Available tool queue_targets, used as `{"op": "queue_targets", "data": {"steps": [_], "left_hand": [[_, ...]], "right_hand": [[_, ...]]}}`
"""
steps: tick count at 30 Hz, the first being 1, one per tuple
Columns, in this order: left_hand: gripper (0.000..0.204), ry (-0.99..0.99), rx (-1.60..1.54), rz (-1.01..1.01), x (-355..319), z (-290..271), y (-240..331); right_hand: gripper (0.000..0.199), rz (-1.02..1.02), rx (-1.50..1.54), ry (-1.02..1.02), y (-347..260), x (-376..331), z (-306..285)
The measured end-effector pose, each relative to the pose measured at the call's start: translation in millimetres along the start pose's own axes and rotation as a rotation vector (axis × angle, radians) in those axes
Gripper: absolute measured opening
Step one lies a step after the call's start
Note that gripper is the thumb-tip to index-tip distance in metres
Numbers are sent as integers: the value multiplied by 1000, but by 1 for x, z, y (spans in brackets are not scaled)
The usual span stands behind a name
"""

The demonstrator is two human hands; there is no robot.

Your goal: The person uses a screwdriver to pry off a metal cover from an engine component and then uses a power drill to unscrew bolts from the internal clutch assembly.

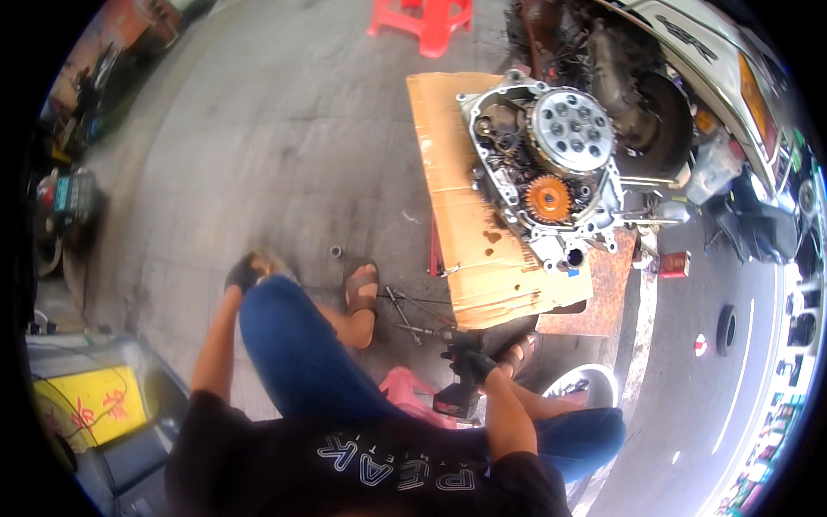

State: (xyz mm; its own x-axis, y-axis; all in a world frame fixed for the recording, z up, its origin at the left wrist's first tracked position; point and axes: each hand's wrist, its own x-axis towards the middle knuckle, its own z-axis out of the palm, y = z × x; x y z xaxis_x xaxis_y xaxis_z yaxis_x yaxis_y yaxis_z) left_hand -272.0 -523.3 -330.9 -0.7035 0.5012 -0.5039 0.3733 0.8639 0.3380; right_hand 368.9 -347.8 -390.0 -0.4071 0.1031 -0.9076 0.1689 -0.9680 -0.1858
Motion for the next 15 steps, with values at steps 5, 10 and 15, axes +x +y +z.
{"op": "queue_targets", "data": {"steps": [5,10,15], "left_hand": [[45,179,-204,564,-40,-109,226],[57,2,-215,1004,-151,-136,450],[51,-310,-447,1106,-201,-85,566]], "right_hand": [[25,-49,-290,103,5,81,-13],[26,-160,-912,573,-4,116,-27],[29,-366,-1821,169,-49,69,-13]]}}
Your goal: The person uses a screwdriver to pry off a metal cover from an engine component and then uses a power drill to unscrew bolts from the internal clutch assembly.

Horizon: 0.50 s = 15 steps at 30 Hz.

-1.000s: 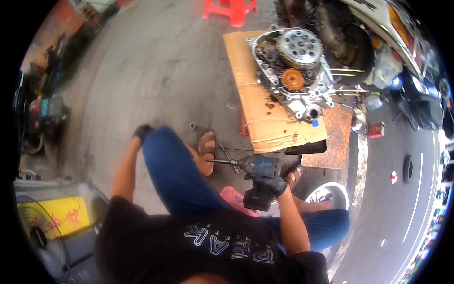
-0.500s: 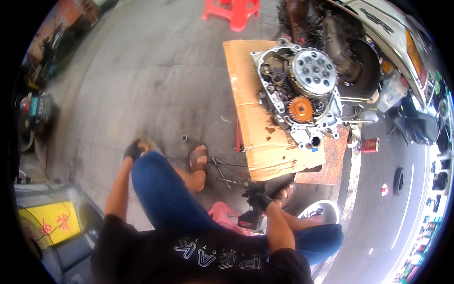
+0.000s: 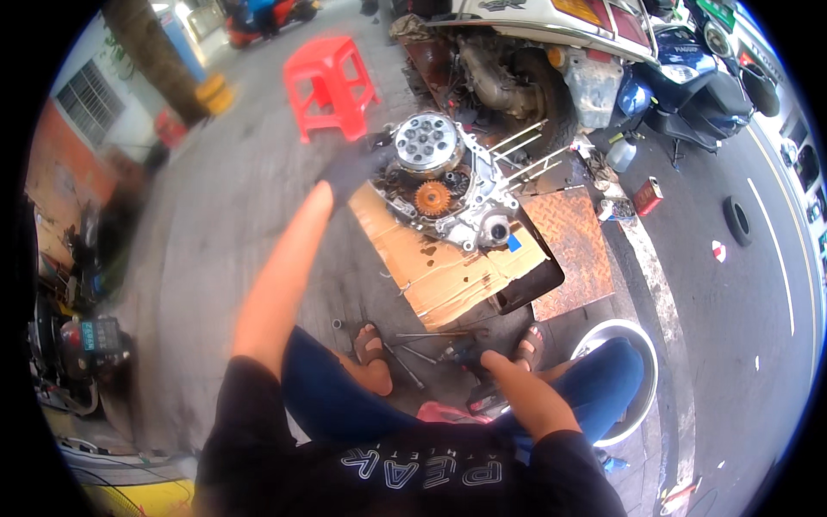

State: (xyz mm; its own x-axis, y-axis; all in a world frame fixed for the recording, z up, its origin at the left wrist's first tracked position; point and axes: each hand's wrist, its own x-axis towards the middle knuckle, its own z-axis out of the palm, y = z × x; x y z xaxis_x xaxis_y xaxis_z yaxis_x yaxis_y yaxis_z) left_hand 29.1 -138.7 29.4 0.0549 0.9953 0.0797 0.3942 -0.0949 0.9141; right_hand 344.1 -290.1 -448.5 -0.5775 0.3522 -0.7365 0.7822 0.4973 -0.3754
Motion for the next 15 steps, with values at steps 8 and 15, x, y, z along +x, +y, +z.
{"op": "queue_targets", "data": {"steps": [8,15], "left_hand": [[52,282,-87,41,16,36,-8],[43,295,-46,32,28,36,-22]], "right_hand": [[32,-644,841,284,-166,-269,-292],[27,-441,693,1129,-132,-276,-445]]}}
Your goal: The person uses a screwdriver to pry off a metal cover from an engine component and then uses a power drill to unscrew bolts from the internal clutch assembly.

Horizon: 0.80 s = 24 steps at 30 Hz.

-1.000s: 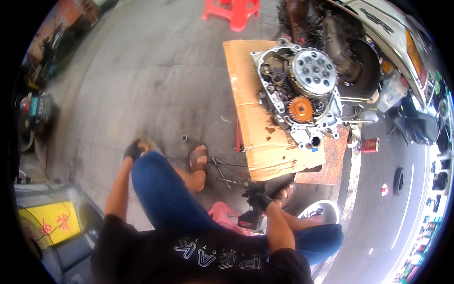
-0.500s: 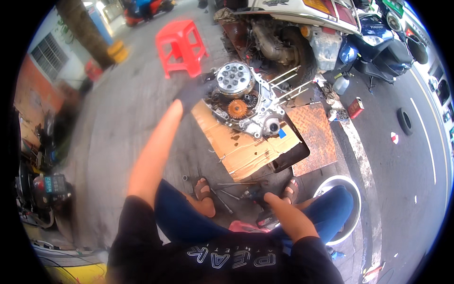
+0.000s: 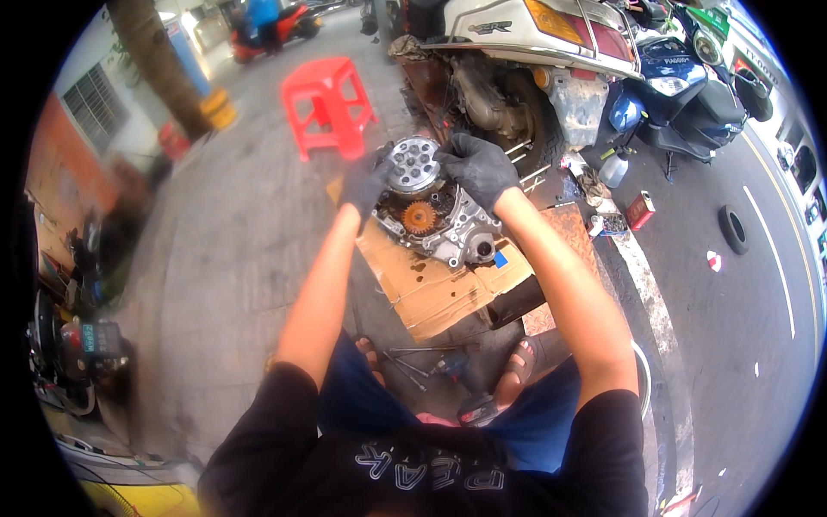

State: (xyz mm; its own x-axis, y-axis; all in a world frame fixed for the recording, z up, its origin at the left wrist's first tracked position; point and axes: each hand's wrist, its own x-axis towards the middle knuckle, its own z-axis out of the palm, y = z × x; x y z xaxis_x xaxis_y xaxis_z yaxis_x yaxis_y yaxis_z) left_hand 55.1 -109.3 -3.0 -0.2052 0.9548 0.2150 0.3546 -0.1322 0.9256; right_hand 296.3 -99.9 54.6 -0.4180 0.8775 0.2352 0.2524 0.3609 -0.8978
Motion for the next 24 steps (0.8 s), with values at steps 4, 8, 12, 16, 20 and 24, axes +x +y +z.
{"op": "queue_targets", "data": {"steps": [4,8,12,16,20,24], "left_hand": [[41,4,42,27,8,-6,-16],[41,-12,13,-47,9,-1,-18],[37,-15,-205,-170,7,-14,-32],[42,-169,-704,-340,0,-8,-23],[46,-126,-797,-398,-20,-22,-20],[48,-161,-845,-374,-24,-13,-7]], "right_hand": [[39,0,-631,26,-26,42,10],[45,194,-653,-113,-3,88,2],[38,282,-576,-282,-15,97,13],[36,-212,-996,-447,35,131,-15],[46,329,-555,-288,7,109,29],[54,326,-664,-330,37,125,9]]}}
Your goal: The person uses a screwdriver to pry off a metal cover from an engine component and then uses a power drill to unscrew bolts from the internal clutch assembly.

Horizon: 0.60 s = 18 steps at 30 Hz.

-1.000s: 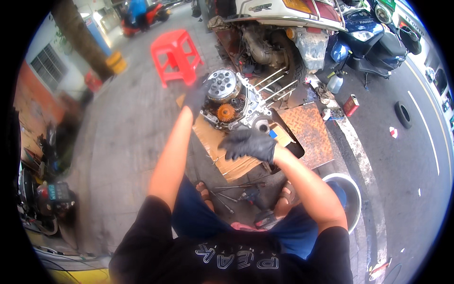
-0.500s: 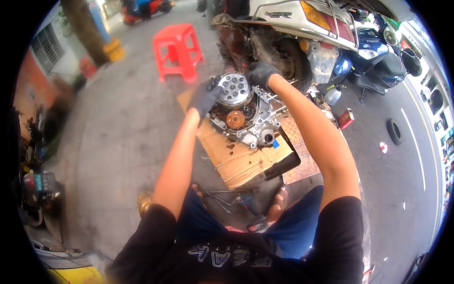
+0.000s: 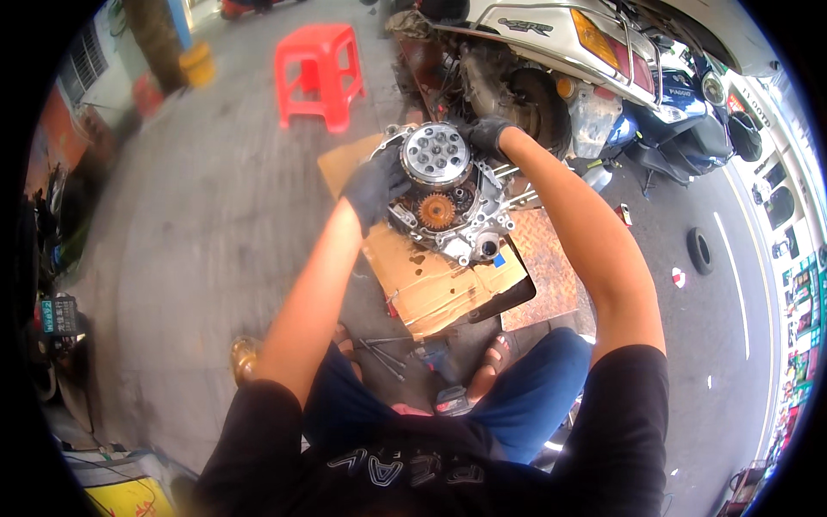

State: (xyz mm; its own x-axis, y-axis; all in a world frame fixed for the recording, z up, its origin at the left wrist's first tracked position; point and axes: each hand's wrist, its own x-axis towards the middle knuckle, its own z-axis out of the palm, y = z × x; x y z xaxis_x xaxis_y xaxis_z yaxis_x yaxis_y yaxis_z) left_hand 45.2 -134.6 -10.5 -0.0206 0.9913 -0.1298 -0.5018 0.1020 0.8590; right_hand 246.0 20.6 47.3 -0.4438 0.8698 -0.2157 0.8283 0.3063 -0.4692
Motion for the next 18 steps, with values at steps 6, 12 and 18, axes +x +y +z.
{"op": "queue_targets", "data": {"steps": [6,12,18], "left_hand": [[43,9,-149,-18,7,1,0],[40,85,-206,23,23,-21,-5],[36,61,-293,-5,23,-16,0]], "right_hand": [[39,-237,-169,-21,30,31,-3],[29,-7,437,-34,-6,0,20],[25,98,726,54,-11,-21,12]]}}
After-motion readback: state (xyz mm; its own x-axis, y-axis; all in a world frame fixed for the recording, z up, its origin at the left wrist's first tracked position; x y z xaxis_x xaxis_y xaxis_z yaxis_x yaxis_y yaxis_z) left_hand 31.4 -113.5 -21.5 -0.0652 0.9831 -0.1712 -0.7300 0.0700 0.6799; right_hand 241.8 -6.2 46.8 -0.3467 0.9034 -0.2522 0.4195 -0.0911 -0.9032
